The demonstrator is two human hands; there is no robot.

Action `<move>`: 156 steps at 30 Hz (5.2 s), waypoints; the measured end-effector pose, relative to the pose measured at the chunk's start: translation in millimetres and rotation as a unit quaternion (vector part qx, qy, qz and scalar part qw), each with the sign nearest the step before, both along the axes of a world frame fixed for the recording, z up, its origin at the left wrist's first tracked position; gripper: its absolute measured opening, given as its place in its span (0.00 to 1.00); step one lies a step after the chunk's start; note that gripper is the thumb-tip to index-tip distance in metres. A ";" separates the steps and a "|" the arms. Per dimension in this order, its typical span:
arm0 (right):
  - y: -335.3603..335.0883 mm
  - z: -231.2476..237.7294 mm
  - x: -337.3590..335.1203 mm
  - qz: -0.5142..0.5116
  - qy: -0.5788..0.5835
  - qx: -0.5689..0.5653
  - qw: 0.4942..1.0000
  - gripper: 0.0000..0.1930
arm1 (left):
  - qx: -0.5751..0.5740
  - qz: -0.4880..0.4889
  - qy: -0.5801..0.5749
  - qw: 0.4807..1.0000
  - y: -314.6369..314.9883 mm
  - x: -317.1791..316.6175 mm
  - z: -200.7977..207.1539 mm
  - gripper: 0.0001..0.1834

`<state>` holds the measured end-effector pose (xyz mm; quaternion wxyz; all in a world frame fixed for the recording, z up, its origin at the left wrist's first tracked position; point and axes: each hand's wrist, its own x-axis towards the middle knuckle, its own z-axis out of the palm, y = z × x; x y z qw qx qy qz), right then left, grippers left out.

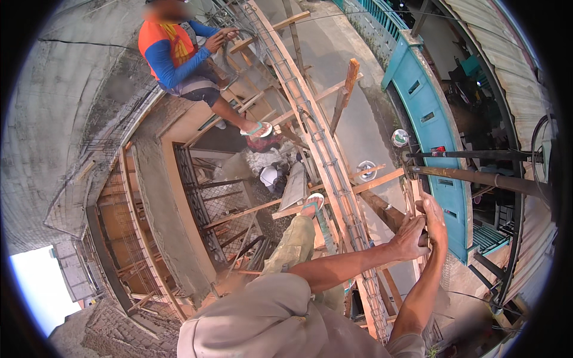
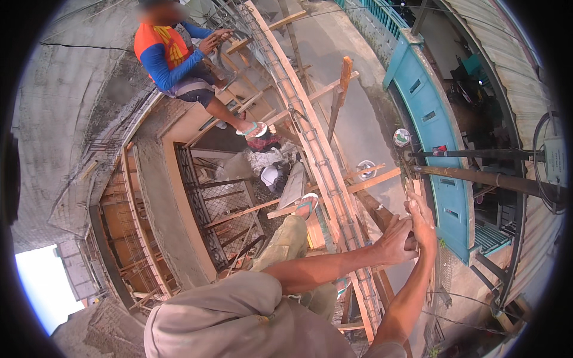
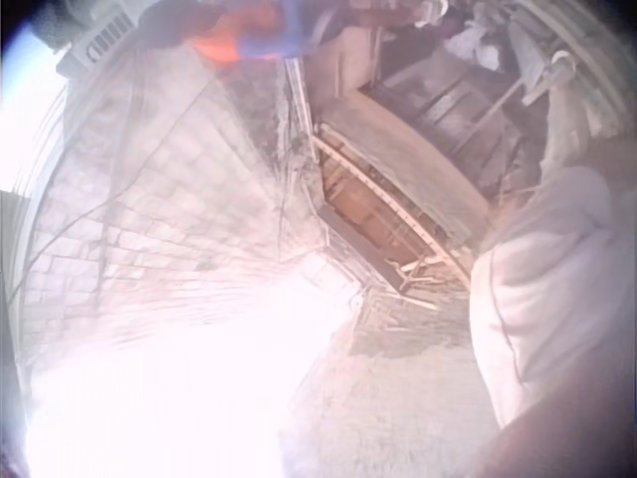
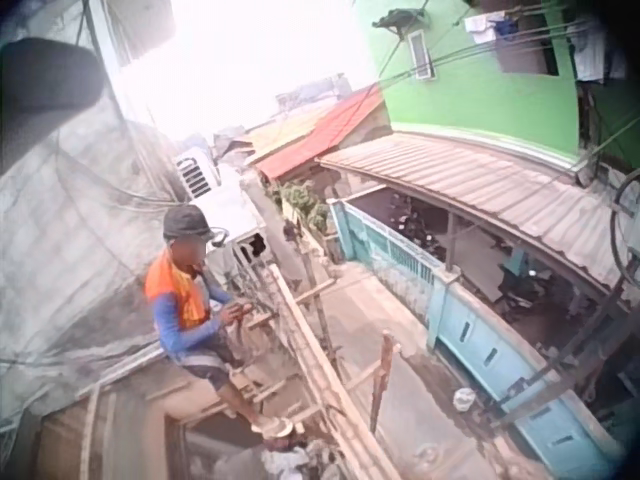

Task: The person is assembling a wooden scaffolding structure on a construction site. They lift and position wooden planks onto the scaffolding frame, securing them in place. Another worker is visible nearby, also working on the scaffolding.

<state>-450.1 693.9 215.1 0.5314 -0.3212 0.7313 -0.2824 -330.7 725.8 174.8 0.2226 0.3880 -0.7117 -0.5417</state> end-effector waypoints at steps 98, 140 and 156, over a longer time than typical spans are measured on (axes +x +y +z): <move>423.0 53.5 134.5 -0.170 0.029 0.208 0.963 0.13 | 0.271 0.599 0.331 0.677 -250.8 361.4 -43.2 0.40; 413.2 252.8 55.8 -0.489 -0.031 -0.510 0.707 0.17 | -0.128 -0.526 -0.007 0.841 195.3 -10.0 161.9 0.19; 448.8 241.9 75.7 -0.584 0.040 -0.522 0.620 0.12 | -0.092 -0.678 -0.035 0.729 219.2 -62.0 182.7 0.14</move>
